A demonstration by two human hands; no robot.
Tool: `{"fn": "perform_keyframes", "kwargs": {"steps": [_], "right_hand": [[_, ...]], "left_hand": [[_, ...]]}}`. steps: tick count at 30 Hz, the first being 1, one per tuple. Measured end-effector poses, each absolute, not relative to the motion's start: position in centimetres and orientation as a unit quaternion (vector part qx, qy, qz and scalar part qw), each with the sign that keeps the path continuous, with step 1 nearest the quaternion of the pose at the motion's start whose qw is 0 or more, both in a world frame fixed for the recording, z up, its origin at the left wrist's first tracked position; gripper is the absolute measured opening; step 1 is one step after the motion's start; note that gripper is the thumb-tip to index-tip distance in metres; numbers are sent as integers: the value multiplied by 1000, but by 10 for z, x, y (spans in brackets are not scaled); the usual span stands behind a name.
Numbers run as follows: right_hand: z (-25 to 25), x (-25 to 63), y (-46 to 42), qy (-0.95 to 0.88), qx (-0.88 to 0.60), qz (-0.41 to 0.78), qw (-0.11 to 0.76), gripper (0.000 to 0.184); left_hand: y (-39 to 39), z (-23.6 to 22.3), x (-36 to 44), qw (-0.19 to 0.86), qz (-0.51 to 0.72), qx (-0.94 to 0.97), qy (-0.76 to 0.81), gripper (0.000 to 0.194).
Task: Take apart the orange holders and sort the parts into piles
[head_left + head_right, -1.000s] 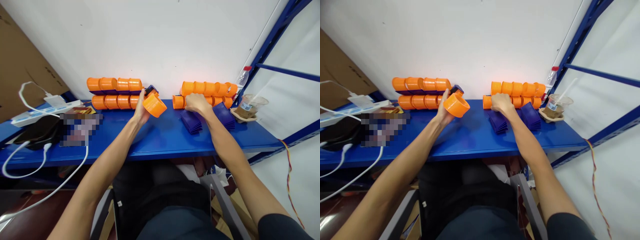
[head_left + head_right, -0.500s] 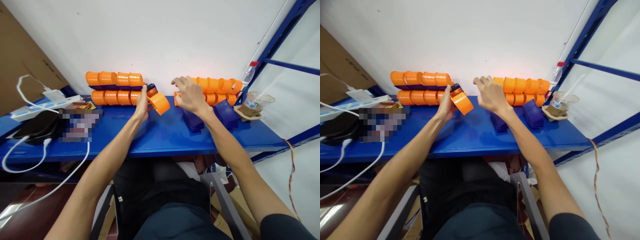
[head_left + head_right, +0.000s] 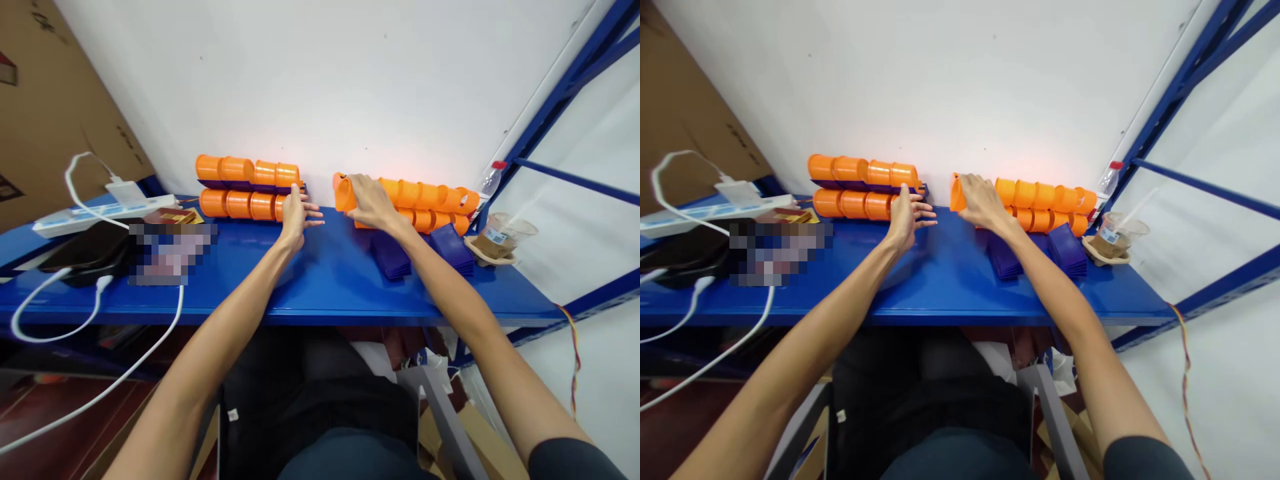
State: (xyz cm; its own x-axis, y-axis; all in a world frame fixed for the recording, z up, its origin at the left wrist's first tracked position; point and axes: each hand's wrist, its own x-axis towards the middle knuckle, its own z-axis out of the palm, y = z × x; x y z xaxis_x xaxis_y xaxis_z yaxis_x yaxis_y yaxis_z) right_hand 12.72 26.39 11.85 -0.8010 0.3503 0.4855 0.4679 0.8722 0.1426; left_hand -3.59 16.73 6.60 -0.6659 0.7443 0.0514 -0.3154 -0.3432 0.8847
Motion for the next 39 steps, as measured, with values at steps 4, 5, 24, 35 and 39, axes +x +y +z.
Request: {"fn": "perform_keyframes", "kwargs": {"steps": [4,5,24,35,39], "right_hand": [[128,108,284,-948,-269,-102,133,57],[126,103,285,-952,-269,-96,108,59],[91,96,295,-947,-264,-183,9,62],[126,70,303,-957,-272,-73,73,63],[135,25,292,-956,-221,-55,184,72]], "left_hand": [[167,70,-38,306,804,238,450,40],[168,70,-39,304,807,242,445,38],[163,67,-24,238,441,580,643,39],[150,63,-16,-14,139,693,707,34],[151,62,-15,-21,130,698,704,35]]}}
